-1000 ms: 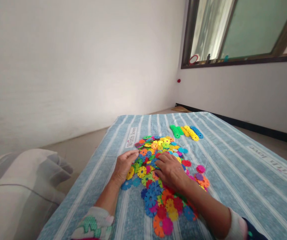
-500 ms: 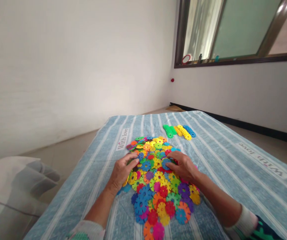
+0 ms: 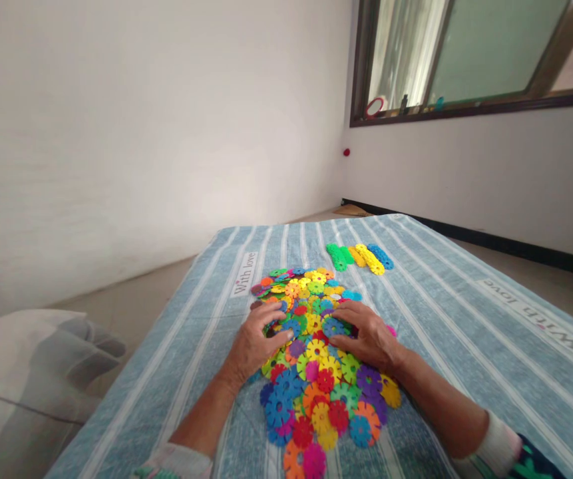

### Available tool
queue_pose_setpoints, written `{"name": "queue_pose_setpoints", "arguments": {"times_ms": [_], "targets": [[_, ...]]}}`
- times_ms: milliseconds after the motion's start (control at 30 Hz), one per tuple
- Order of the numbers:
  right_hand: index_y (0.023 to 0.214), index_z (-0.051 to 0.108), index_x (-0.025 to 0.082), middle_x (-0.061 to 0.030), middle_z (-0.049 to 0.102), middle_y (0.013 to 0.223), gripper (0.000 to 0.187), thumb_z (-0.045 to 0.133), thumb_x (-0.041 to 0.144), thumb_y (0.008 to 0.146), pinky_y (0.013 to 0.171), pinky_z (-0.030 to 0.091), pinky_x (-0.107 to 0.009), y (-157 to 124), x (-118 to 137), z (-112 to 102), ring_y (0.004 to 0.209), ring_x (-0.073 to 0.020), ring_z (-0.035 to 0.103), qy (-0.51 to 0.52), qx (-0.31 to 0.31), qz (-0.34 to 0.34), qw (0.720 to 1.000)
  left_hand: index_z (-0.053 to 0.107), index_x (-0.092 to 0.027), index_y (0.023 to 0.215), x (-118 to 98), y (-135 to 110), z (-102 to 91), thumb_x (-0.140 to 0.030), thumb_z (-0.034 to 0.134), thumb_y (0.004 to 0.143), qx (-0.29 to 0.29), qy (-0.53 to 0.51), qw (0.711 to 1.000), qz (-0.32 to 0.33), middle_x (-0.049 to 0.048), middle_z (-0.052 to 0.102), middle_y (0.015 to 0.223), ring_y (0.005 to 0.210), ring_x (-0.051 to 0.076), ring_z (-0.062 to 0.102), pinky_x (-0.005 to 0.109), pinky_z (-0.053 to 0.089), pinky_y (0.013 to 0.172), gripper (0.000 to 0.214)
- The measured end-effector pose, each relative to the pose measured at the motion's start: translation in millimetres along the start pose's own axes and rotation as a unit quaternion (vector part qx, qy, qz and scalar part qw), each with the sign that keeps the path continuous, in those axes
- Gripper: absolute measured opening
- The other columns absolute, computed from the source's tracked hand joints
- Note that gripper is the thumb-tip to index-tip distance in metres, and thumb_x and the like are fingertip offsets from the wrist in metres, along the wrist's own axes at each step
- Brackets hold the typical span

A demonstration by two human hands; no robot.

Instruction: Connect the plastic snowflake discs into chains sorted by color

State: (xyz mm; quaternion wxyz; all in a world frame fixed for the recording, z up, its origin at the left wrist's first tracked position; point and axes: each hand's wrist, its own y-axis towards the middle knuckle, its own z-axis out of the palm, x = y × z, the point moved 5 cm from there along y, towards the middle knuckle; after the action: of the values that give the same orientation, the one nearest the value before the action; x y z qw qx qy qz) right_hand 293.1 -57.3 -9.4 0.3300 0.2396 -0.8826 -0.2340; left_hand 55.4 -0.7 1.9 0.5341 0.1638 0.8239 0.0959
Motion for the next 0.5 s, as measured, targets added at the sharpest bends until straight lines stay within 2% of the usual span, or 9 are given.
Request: {"name": "queue_pose_setpoints", "arguments": {"times_ms": [133,500], "targets": [[0.110,0.067,0.020,-0.0099,0.068,0.110,0.035,0.069,0.038,0.081,0.095,0.048,-0.042,-1.8,-2.4,2.6,0.107,-0.0247,0.061,-0.002,-0.002,0.000,1.000,0.077,-0.028,0.077,-2.7,-1.9,1.5,-0.031,0.083,0.050,0.008,0.028,0.999,0.030,0.0095,0.071,0.113,0.114,0.032,0.059,0.046,0.037,0.107,0.028],[0.109,0.066,0.019,-0.0084,0.070,0.103,0.031,0.068,0.027,0.079,0.089,0.049,-0.040,-2.5,-9.4,2.0,0.097,-0.0235,0.062,-0.027,-0.010,0.023,0.999,0.076,-0.025,0.077,-1.1,-1.7,3.8,-0.031,0.080,0.054,0.033,0.076,0.996,0.044,0.0123,0.069,0.118,0.116,0.032,0.058,0.046,0.039,0.105,0.024]]}}
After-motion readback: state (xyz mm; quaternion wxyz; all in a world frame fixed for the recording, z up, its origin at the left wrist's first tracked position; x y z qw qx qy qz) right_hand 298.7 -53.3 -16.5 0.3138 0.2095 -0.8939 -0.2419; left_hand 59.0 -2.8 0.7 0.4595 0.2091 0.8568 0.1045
